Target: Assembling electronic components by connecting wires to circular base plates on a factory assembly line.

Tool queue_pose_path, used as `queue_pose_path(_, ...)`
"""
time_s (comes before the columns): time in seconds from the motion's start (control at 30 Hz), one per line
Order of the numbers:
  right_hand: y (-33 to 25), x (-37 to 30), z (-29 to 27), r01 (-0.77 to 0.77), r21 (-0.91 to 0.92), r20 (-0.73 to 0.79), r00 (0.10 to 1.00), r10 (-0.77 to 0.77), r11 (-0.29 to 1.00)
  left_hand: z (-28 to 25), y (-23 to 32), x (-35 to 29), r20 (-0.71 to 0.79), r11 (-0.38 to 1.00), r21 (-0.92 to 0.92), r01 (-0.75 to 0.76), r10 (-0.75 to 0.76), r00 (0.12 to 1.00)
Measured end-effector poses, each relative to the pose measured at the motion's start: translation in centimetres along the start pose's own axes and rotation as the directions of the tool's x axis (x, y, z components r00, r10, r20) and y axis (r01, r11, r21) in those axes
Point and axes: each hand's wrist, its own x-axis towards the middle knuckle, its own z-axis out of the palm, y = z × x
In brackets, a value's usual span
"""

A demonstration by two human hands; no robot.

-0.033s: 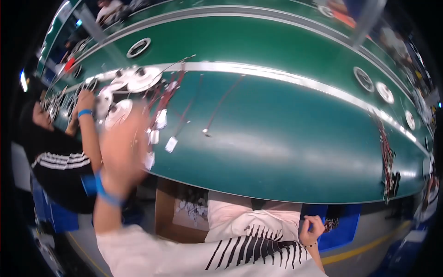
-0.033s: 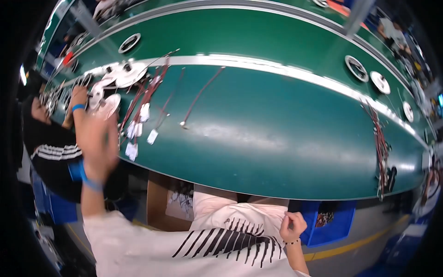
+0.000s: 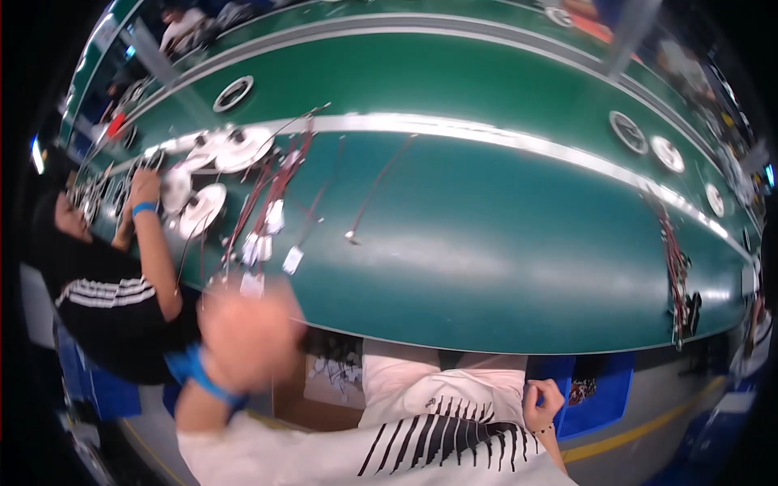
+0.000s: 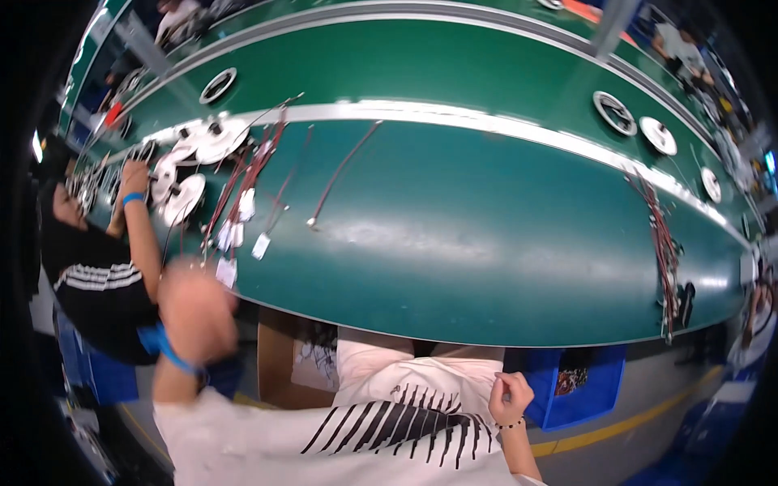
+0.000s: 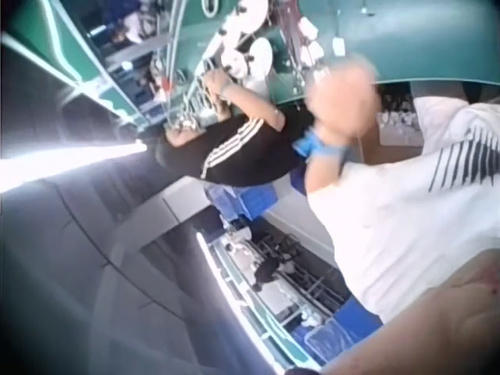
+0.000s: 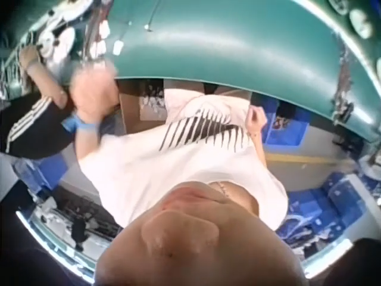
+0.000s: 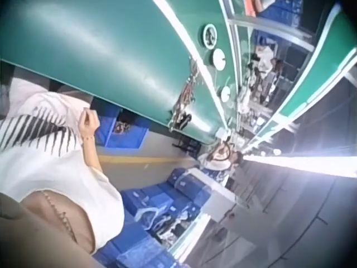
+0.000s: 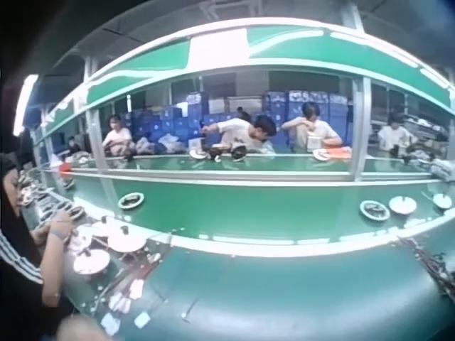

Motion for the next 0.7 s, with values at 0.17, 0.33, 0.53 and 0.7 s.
queue_pose_path(0.17, 6.9, -3.3, 1.8, -0.242, -0.064, 0.103, 0.963, 0.248, 0.968, 16.8, 9.0, -13.5, 0.305, 0.72, -0.692, 0.05, 0.228, 0.925)
queue_pose_path(0.33, 6.7, 0.8, 8.7, -0.359, -0.324, 0.69, 0.544, 0.478, 0.875, 31.5, 10.1, -13.2, 0.523, 0.719, -0.621, 0.311, 0.085, 0.848)
queue_pose_path(0.53, 6.6, 1.6, 7.8, -0.237, -0.265, 0.714, 0.603, 0.355, 0.935, 34.9, 7.7, -2.9, 0.508, 0.764, -0.611, 0.207, 0.178, 0.843)
queue_pose_path(0.7, 7.0, 0.7, 7.6, -0.075, -0.221, 0.748, 0.627, 0.219, 0.972, 36.9, 7.1, 7.5, 0.481, 0.793, -0.592, 0.143, 0.205, 0.853)
